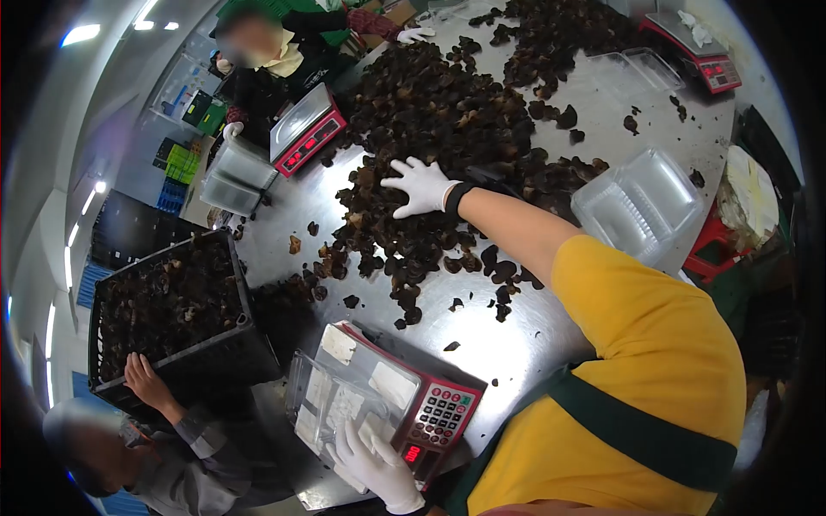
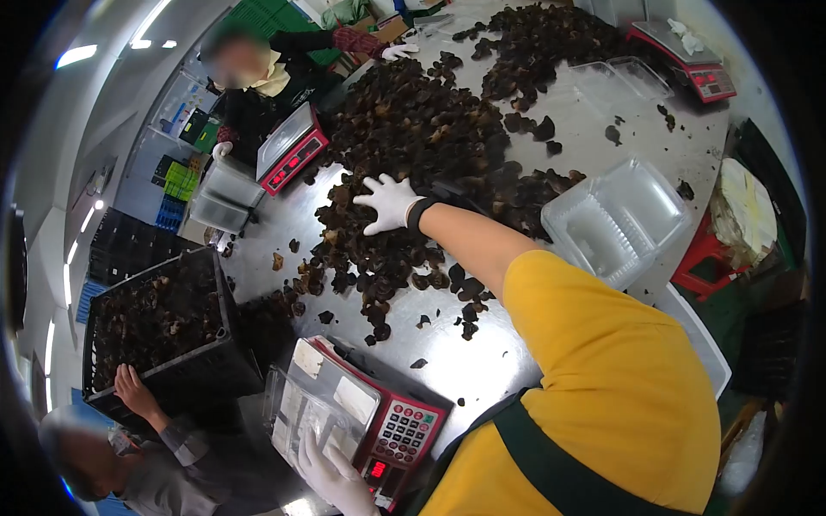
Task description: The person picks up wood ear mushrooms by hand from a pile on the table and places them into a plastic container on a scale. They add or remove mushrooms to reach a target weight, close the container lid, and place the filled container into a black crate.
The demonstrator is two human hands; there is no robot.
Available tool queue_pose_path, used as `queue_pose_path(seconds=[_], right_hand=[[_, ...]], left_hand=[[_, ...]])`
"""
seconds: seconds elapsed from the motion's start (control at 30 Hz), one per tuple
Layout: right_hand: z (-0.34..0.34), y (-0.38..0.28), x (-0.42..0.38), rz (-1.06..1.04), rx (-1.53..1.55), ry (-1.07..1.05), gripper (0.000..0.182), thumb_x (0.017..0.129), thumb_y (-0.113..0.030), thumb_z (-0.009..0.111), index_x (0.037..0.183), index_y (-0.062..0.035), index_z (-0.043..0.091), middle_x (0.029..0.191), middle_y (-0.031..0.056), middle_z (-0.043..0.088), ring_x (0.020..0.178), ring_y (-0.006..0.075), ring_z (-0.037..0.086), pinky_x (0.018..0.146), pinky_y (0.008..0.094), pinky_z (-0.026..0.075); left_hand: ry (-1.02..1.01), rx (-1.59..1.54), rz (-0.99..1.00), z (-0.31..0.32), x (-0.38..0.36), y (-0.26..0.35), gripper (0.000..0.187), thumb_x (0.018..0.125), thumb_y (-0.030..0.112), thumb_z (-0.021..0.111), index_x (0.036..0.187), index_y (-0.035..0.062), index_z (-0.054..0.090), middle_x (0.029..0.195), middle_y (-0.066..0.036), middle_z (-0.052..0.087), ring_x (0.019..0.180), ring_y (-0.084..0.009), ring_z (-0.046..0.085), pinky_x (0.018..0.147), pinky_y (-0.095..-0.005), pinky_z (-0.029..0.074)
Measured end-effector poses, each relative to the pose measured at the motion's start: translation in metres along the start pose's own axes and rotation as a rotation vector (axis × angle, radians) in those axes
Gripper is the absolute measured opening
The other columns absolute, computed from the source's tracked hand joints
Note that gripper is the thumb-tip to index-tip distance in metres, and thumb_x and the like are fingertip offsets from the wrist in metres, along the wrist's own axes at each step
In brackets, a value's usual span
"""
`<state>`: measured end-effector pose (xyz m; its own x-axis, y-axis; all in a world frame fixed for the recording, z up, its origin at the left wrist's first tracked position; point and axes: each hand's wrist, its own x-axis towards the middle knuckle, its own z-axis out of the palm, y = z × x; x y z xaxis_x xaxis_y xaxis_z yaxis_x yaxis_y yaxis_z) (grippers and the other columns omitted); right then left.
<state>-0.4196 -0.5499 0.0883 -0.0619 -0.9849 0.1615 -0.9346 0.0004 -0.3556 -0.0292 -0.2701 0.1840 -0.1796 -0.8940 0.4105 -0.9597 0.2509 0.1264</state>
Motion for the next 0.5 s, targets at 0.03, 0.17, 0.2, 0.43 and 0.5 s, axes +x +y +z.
queue_pose_path(seconds=[0.03, 0.17, 0.2, 0.43, 0.5], right_hand=[[0.009, -0.003, 0.006, -0.071, -0.017, -0.02, 0.078, 0.077, -0.065, 0.068, 0.145, -0.0332, 0.048, 0.158, 0.0121, 0.031, 0.143, 0.0396, 0.031, 0.103, 0.067, 0.038], [0.036, -0.011, -0.007, -0.295, -0.141, 0.022, 0.059, 0.079, -0.062, 0.066, 0.128, -0.0275, 0.066, 0.145, 0.0111, 0.047, 0.124, 0.0327, 0.052, 0.089, 0.0517, 0.05], [0.04, -0.008, -0.009, -0.279, -0.119, 0.135, 0.042, 0.081, -0.05, 0.069, 0.109, -0.0192, 0.074, 0.129, 0.0089, 0.058, 0.111, 0.0294, 0.058, 0.083, 0.0467, 0.053], [0.038, 0.02, -0.014, -0.016, 0.188, 0.283, 0.024, 0.082, -0.031, 0.067, 0.089, -0.0092, 0.074, 0.093, 0.0123, 0.067, 0.091, 0.0324, 0.068, 0.078, 0.0439, 0.056], [0.018, 0.015, -0.022, 0.137, 0.386, 0.227, 0.031, 0.084, -0.036, 0.065, 0.094, -0.0078, 0.075, 0.102, 0.0154, 0.07, 0.096, 0.0351, 0.067, 0.081, 0.0431, 0.056]], left_hand=[[0.051, -0.015, 0.031, -0.004, -0.003, 0.008, 0.037, 0.1, 0.022, 0.049, 0.126, -0.0031, 0.058, 0.127, -0.023, 0.058, 0.121, -0.0418, 0.054, 0.111, -0.0561, 0.033], [0.06, -0.162, 0.169, 0.009, -0.039, 0.022, 0.035, 0.087, 0.004, 0.059, 0.121, -0.0015, 0.062, 0.124, -0.02, 0.06, 0.117, -0.0401, 0.057, 0.101, -0.0508, 0.043], [0.015, -0.195, 0.229, 0.016, -0.049, 0.02, 0.038, 0.081, -0.003, 0.06, 0.118, -0.0009, 0.064, 0.123, -0.019, 0.061, 0.114, -0.0389, 0.059, 0.097, -0.0488, 0.047], [0.285, -0.03, 0.206, 0.008, -0.084, -0.017, 0.035, 0.092, 0.002, 0.052, 0.125, -0.0049, 0.061, 0.127, -0.023, 0.059, 0.113, -0.036, 0.06, 0.096, -0.0464, 0.05], [0.353, -0.086, 0.135, 0.004, -0.078, -0.036, 0.036, 0.093, 0.004, 0.056, 0.128, -0.0045, 0.06, 0.129, -0.025, 0.058, 0.114, -0.0385, 0.059, 0.096, -0.046, 0.05]])
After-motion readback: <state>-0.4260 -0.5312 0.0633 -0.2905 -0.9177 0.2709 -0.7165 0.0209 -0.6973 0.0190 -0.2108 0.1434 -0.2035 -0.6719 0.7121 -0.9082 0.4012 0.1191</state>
